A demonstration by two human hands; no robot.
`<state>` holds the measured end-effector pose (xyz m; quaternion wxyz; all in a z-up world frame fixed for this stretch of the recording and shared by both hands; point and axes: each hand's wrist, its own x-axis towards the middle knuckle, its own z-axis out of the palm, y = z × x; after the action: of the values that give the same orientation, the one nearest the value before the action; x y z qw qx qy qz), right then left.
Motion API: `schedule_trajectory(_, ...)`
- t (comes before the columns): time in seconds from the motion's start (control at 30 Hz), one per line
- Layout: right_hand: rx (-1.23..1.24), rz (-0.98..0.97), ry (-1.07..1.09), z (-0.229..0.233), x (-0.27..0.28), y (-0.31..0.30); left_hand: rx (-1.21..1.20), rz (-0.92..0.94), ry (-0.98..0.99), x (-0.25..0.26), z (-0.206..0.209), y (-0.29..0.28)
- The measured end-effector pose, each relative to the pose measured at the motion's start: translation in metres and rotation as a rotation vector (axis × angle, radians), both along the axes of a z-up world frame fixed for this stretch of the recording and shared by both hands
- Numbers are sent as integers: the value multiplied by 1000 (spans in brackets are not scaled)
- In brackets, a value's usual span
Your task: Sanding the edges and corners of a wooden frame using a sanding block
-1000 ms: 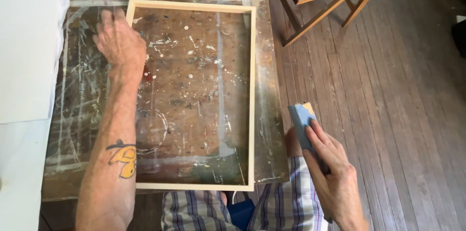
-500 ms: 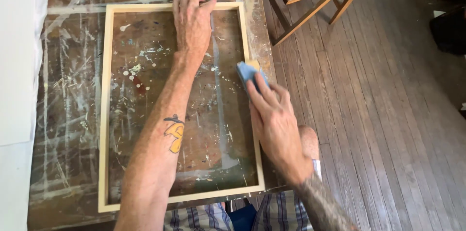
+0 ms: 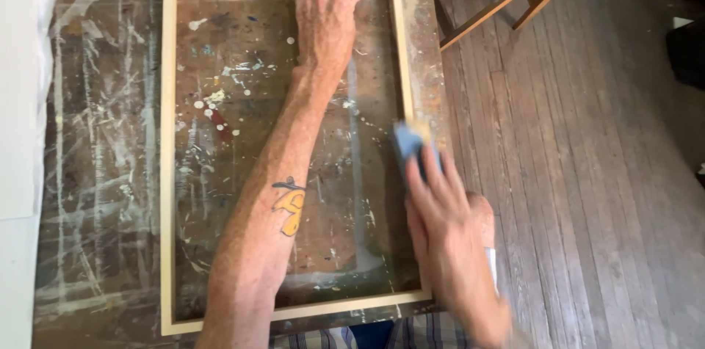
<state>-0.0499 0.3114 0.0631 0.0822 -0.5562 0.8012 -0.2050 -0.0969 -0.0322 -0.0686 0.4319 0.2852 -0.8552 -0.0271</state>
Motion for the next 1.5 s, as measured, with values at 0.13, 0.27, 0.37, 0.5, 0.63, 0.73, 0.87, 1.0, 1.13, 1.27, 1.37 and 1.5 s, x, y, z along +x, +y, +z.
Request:
schedule_trajectory(0.13,-121,81,68,-13,-68,-114,22,-47,20,9,12,5)
schedule_trajectory(0.27,-149,106,133,-6,-69,-122,-31,-52,29,11,16,7)
schedule_trajectory(0.37,-98,105,46,2,-19,-27,-24,-28,30,6,9,3)
schedule_trajectory(0.5,-62,49,-37,-7,16,50,10,-16,43,1,5,5)
schedule_trajectory(0.63,-125,84,-28,-2,-49,-70,-37,-22,38,7,11,3)
schedule_trajectory(0.73,-267,124,37,-9,-80,-132,-55,-74,63,16,17,10)
schedule_trajectory(0.87,-156,96,20,7,-37,-58,-46,-54,48,9,16,7)
schedule_trajectory(1.0,-67,38,43,-9,23,54,-56,-28,44,10,15,7)
schedule_trajectory(1.13,-78,56,-13,-1,-29,-43,-26,-47,48,9,14,5)
schedule_trajectory(1.27,-253,140,118,-11,-75,-127,-69,-73,58,13,18,7)
schedule_trajectory(1.37,-116,95,56,17,-38,-65,-51,-50,45,5,10,5)
schedule_trajectory(1.5,7,105,-46,-9,31,82,-39,-50,74,10,16,7)
